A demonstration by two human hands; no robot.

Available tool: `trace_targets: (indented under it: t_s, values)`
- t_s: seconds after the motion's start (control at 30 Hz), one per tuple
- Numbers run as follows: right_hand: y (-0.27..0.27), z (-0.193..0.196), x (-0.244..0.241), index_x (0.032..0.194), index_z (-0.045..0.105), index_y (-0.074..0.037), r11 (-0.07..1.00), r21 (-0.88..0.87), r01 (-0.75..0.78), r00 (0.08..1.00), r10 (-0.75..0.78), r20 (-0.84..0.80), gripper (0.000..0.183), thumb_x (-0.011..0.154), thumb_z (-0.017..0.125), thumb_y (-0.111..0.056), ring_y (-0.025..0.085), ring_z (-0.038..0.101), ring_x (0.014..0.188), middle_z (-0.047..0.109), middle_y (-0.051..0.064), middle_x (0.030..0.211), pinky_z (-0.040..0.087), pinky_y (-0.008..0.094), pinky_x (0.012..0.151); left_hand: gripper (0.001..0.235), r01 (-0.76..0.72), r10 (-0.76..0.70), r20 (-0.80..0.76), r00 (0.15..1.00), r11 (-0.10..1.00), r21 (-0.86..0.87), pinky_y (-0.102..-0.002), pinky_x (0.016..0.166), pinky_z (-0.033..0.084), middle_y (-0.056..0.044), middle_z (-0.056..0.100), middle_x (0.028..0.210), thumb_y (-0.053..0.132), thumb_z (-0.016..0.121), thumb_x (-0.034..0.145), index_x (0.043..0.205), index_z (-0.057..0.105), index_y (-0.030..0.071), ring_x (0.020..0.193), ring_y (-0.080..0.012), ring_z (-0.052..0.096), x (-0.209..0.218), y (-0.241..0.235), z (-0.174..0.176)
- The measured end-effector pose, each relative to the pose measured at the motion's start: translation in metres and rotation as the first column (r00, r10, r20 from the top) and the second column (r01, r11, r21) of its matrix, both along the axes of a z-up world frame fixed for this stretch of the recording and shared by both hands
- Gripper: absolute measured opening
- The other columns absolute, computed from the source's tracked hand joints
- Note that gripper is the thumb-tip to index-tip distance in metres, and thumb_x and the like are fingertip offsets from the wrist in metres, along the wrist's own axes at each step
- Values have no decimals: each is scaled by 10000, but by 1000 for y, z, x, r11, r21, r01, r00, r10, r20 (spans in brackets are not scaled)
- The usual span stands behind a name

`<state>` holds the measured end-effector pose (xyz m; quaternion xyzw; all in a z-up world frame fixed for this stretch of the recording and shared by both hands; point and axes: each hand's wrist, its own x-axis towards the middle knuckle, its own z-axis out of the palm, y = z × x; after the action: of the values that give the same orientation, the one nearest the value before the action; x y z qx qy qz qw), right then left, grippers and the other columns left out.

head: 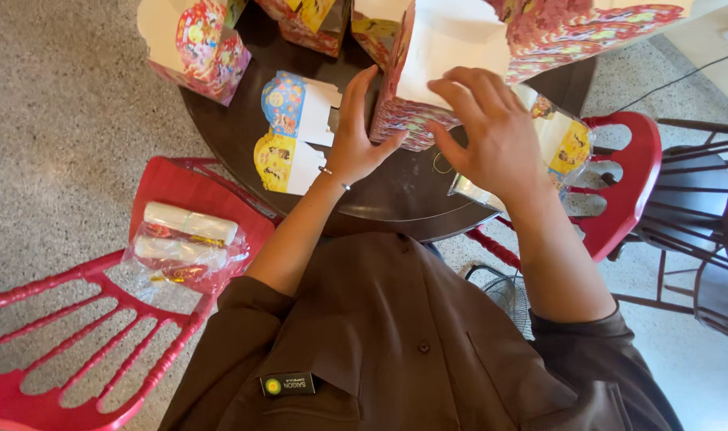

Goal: The person assembles flat, colorful paper boxes by folding and interlocking the flaps. They repeatedly pick up a flat box, fold it into a three-dimensional shape, and place it on a stack of completed boxes on the table.

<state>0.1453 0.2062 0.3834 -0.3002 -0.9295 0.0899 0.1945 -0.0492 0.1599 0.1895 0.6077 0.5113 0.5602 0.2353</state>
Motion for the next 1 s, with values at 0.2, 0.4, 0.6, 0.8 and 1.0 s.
trace_targets:
  t_s: [0.2,0.4,0.6,0.8,1.0]
  values:
    - [-8,-1,2,1246,649,-50,999,2,43,999,-42,-20,324,964,804,-86,336,594,1250,611,113,1286,497,445,1076,822,-133,161,89,983,958,-255,-452,1183,398,-165,433,1587,262,806,936,1571,327,56,1415,-353,487,-56,-42,-43]
    - [-30,-17,15,1017,674,-82,949,314,44,960,47,-276,180,888,706,38,375,594,1184,642,138,1133,525,552,1072,714,-345,262,-289,921,893,-290,-464,1214,425,-90,484,1583,297,786,1019,1593,393,134,1441,-306,487,-100,-71,-86]
    - [-73,-103,-19,996,725,-61,913,-311,-263,941,172,-291,135,868,749,-27,306,691,933,714,113,988,570,420,832,1193,-522,-3,-603,797,499,-692,-688,1087,273,-211,145,1625,500,883,713,1573,192,46,1493,-436,165,-88,-103,-103]
    - [-109,-185,-42,1010,723,-57,769,-558,-311,948,210,-240,111,900,729,-65,305,704,993,734,95,1034,562,406,879,1199,-514,-35,-597,802,470,-718,-634,1125,334,-252,105,1661,445,851,712,1584,175,-26,1514,-473,142,-90,-97,-149]
    - [-110,-207,-17,982,738,-85,803,-576,-154,983,67,-169,87,916,702,-129,297,712,954,751,75,998,552,416,862,675,-412,-3,-655,755,776,-478,-549,1220,189,-365,388,1543,204,638,911,1469,424,-109,1472,-518,296,-111,-114,-158]
